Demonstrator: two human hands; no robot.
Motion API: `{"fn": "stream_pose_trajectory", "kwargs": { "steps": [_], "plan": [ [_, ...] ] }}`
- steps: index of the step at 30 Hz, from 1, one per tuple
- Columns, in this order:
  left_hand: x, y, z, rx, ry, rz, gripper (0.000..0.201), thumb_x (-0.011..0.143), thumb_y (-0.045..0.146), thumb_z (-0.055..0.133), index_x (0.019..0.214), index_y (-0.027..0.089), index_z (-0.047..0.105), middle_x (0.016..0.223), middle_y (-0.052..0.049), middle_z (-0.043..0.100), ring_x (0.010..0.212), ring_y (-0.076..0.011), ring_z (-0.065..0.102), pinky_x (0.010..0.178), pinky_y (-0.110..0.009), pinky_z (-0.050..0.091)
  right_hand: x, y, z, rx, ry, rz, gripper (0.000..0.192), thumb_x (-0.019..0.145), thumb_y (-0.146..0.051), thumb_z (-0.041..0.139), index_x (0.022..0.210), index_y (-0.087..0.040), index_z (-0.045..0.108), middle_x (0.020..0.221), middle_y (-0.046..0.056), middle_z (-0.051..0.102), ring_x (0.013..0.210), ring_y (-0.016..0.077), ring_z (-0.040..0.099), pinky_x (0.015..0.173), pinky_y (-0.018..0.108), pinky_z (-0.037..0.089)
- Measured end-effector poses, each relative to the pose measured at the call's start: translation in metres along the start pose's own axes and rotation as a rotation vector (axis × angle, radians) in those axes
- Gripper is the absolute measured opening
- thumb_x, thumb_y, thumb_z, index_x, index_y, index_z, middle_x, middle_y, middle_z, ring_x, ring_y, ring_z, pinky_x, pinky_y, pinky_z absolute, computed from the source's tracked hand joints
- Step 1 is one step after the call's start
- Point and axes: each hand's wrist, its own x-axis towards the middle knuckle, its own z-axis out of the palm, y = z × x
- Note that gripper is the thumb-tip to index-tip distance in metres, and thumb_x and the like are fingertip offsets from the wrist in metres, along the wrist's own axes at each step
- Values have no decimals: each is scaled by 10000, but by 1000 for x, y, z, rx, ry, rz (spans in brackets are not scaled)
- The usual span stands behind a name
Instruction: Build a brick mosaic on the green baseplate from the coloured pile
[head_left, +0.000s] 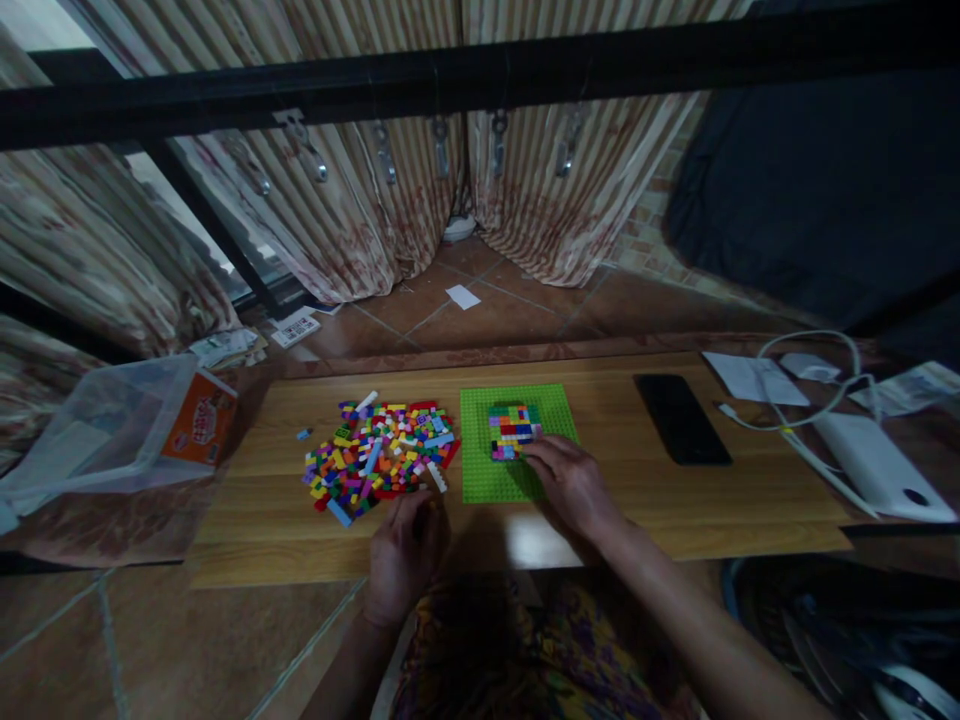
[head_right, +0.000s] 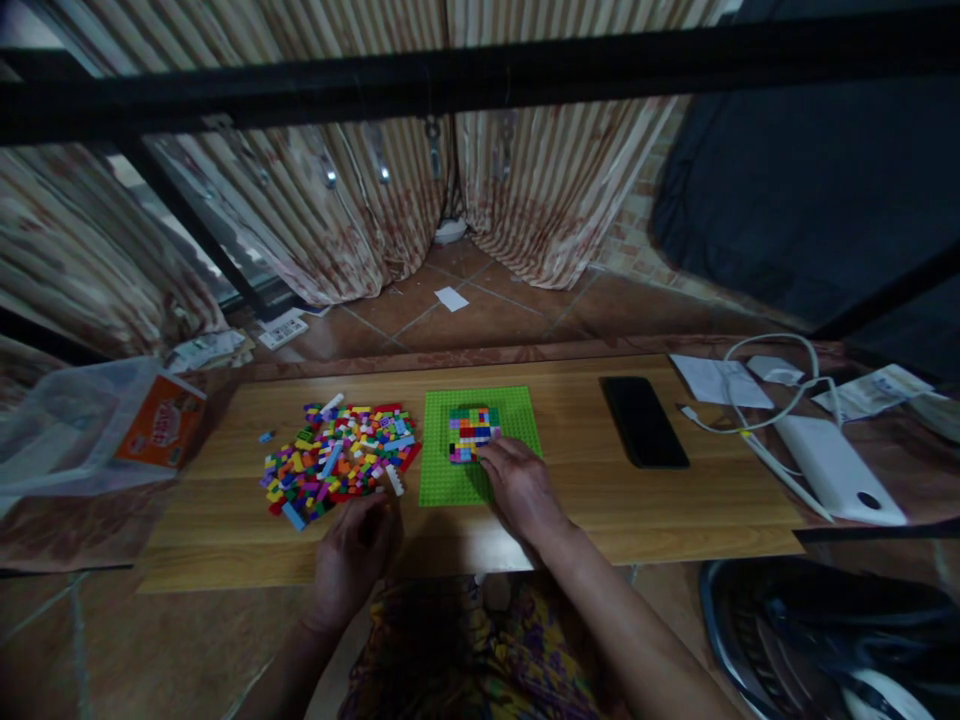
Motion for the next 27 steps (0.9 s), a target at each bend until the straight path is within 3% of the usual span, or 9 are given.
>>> {"fn": "stream_pose_trajectory", "kwargs": {
  "steps": [11, 21, 27],
  "plan": [
    [-1, 6, -1, -21, -5, -1, 158, 889, 205, 542, 1032, 200, 608, 919, -47, 687, 827, -163, 669, 738, -267, 551, 8, 6, 5, -4, 9, -208, 223, 951, -219, 520, 893, -246, 734, 915, 52, 688, 863, 184, 642, 792, 328, 545],
    [-1, 6, 0, -38, -5, 2, 139, 895, 200, 545, 1021, 189, 602, 910, -54, 680, 805, -155, 664, 717, -249, 540, -2, 12, 9, 19, 110, -26, 164, 902, -320, 590, 984, -245, 710, 1063, 74, 649, 998, 228, 623, 885, 413, 531],
    [-2, 7, 0, -24, -14, -15, 131, 896, 201, 545, 1011, 192, 605, 903, -46, 678, 802, -150, 659, 713, -245, 527, -7, 10, 9, -29, 225, 115, 284, 908, -420, 570, 1095, -226, 658, 1126, 97, 621, 1086, 254, 560, 948, 467, 471]
  ]
}}
